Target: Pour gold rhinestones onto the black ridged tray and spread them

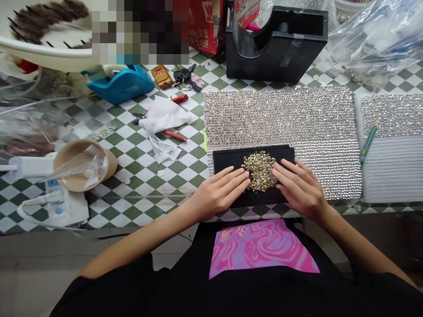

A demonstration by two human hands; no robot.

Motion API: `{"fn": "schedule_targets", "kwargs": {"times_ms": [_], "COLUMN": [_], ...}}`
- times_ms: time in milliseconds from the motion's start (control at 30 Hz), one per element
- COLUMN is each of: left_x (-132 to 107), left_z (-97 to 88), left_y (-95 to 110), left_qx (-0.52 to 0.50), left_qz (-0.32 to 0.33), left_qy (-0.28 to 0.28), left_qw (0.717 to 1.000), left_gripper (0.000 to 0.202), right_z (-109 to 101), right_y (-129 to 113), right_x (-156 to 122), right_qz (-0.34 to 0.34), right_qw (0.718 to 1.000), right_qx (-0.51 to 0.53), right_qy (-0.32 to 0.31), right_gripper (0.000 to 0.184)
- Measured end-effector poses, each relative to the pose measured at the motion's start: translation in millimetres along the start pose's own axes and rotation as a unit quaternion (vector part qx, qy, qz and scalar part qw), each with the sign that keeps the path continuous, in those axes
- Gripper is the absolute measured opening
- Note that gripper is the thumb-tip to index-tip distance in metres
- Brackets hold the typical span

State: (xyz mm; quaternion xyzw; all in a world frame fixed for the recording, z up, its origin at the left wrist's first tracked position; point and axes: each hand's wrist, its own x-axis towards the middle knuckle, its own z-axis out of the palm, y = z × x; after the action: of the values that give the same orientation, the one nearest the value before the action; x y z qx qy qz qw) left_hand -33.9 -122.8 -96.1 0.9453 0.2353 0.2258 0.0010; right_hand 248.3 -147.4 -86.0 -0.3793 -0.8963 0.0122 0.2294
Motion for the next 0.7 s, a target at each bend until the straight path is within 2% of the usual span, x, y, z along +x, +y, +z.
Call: {"fn": "schedule_targets", "kwargs": {"times_ms": [133, 300, 367, 567, 700], "left_x": [10, 19, 21, 22, 25], "left_z": [2.4, 4.3, 5.6, 8.8, 10.2], "left_y": [-2, -4, -5, -5, -7], "left_qx": [-0.016, -0.004, -0.007, -0.031, -0.015], "left_qz": [-0.016, -0.028, -0.029, -0.005, -0.040], "left_qy": [0.039, 0.074, 0.080, 0.095, 0.079], "left_qw": [0.999, 0.997, 0.996, 0.995, 0.996], "left_gripper": [0.019, 0.010, 0.010, 0.018, 0.028], "right_z": [4, 4, 4, 9, 13], "right_y": [3, 10, 12, 16, 18], "right_x": [12, 25, 29, 39, 42], "right_qz": [0.010, -0.009, -0.018, -0.047, -0.058], "right_qw": [0.998, 0.997, 0.998, 0.998, 0.994], "right_qx": [0.035, 0.036, 0.034, 0.031, 0.049], "right_qy": [0.058, 0.069, 0.055, -0.037, -0.080], "right_gripper": [0.044, 0.029, 0.029, 0.050, 0.058]}}
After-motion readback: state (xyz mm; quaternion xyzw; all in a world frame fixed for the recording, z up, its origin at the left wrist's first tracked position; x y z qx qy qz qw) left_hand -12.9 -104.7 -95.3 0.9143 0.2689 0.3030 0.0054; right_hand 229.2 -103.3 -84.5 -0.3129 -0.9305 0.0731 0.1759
